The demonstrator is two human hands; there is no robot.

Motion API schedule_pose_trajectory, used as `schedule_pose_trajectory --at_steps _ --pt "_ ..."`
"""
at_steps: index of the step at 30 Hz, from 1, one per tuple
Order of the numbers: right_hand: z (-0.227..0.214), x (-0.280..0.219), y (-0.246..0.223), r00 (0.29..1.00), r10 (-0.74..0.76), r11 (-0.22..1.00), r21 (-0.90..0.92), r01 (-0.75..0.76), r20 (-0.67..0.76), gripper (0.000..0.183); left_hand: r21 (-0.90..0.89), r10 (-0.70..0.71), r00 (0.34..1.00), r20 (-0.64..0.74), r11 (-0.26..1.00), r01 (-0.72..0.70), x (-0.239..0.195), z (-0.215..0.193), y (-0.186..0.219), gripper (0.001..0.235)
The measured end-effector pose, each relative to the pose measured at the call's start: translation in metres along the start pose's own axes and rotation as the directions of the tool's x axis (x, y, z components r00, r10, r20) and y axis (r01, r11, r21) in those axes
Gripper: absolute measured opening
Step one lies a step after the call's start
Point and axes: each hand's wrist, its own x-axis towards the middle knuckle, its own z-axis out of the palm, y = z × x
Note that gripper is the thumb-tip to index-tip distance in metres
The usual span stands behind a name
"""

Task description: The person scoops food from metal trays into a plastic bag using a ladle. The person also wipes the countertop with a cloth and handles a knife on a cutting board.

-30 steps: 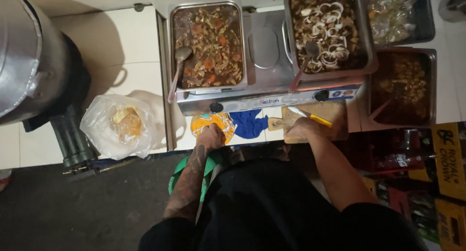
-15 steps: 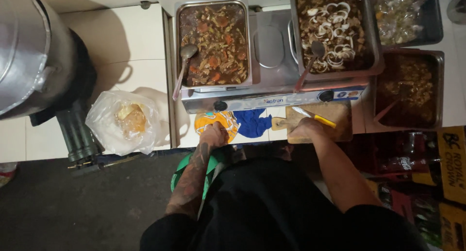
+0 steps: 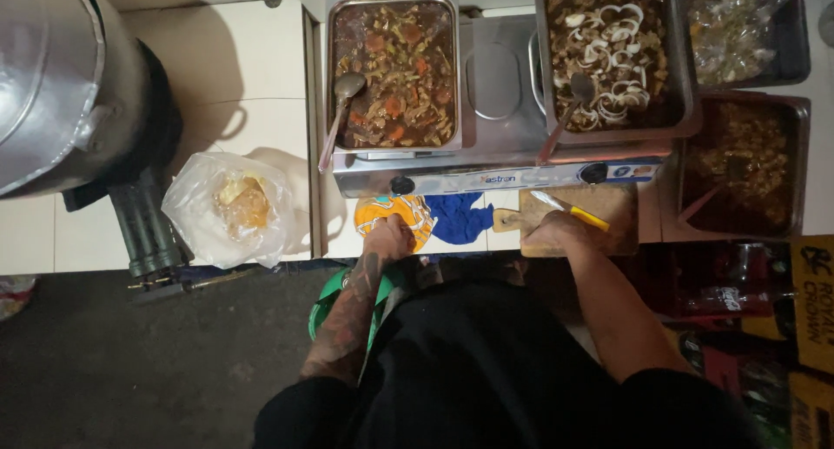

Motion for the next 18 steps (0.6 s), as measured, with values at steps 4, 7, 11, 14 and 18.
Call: schedule_pose_trajectory --at_steps 4,7,11,14,18 --pt "0.004 0.011 0.006 1.000 -0.006 1.000 -0.013 0.006 0.005 0.101 -0.066 0.035 0.999 -0.034 0.997 -0.037 0.002 0.007 -0.005 0.031" --pt "-0.006 -0.011 0.000 1.000 -0.017 1.000 -0.018 0.017 0.026 0.104 -0.081 0.048 0.997 -0.064 0.995 -0.054 0.025 0.031 -0.020 0.031" --pt "-0.008 -0.011 0.001 0.999 -0.015 0.999 -0.050 0.017 0.043 0.104 -0.167 0.255 0.961 -0.106 0.948 -0.270 -0.092 -0.070 0.035 0.042" --pt "-0.003 -0.006 0.001 1.000 -0.011 1.000 0.002 0.011 0.013 0.099 0.045 0.297 0.684 -0.666 0.931 -0.362 -0.067 -0.056 0.021 0.031" --pt "0.006 0.017 0.006 0.998 -0.048 0.999 0.015 0.047 0.047 0.104 0.184 0.273 0.364 -0.890 0.948 -0.262 -0.027 -0.106 -0.011 0.029"
